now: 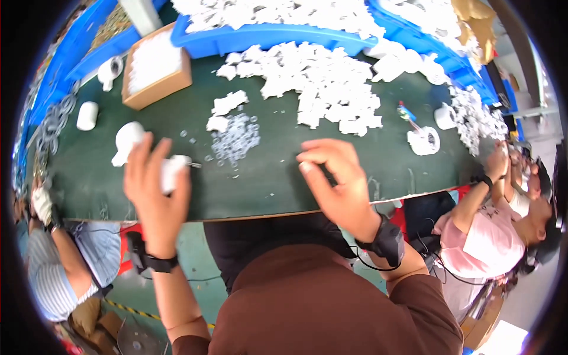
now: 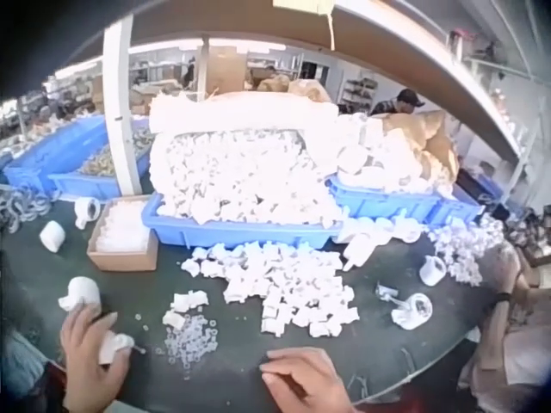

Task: The person assembles a camera by hand, picking up a white plastic housing and a small white component to fit them together. They then pick up a battery and a circuit board to fit them into the housing before setting the assembly aside.

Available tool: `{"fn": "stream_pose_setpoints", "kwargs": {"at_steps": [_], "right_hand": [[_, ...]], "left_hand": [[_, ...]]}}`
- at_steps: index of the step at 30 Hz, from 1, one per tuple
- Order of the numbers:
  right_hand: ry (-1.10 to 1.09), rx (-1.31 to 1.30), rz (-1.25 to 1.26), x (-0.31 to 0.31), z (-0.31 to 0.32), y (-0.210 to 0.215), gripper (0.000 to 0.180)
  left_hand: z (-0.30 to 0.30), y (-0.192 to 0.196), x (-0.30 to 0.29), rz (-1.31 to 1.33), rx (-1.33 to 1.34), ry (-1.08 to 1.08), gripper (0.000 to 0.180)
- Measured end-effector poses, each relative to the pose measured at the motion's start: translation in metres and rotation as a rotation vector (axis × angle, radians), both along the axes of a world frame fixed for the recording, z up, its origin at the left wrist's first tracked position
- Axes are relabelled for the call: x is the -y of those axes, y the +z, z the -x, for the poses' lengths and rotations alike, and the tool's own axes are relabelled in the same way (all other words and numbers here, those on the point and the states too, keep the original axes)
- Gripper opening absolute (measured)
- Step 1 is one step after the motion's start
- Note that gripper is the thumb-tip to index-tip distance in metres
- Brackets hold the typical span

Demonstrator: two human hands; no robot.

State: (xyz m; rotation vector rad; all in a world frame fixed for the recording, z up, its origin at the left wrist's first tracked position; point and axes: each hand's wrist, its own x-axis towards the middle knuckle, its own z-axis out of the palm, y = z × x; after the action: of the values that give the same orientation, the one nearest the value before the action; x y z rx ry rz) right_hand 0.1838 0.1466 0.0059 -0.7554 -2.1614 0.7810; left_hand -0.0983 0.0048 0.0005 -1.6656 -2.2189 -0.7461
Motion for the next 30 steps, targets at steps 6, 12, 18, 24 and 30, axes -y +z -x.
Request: {"fn": "stream_pose_setpoints", "kwargs": {"at_steps": [6,12,18,24,30], "right_hand": [[-0.577,0.317,-0.558,-0.084,-0.108,0.011,0.034],[-0.943,0.425,-0.289,-0.219,-0.248,-0.022,0.063],[-0.794,0.363,-0.043,-0.257,-0.274,-0.045,0.055],[-0.621,0.42,0.025,-0.169,-0.211,-0.021,0.051],[-0.6,0.613,-0.544,-0.089,-0.162,0.007,0.062]], "left_hand": [[0.098,-0.014,-0.008,0.091,-0.189,0.17,0.046],[0.12,-0.021,-0.026,-0.064,-0.329,0.433,0.067],[0.021,-0.006,-0.017,-0.089,-0.066,0.173,0.072],[-0.035,-0.02,0.019,-0.066,0.169,0.242,0.07],[-0.044,-0.031,0.009,-0.03,0.156,0.299,0.061]]}}
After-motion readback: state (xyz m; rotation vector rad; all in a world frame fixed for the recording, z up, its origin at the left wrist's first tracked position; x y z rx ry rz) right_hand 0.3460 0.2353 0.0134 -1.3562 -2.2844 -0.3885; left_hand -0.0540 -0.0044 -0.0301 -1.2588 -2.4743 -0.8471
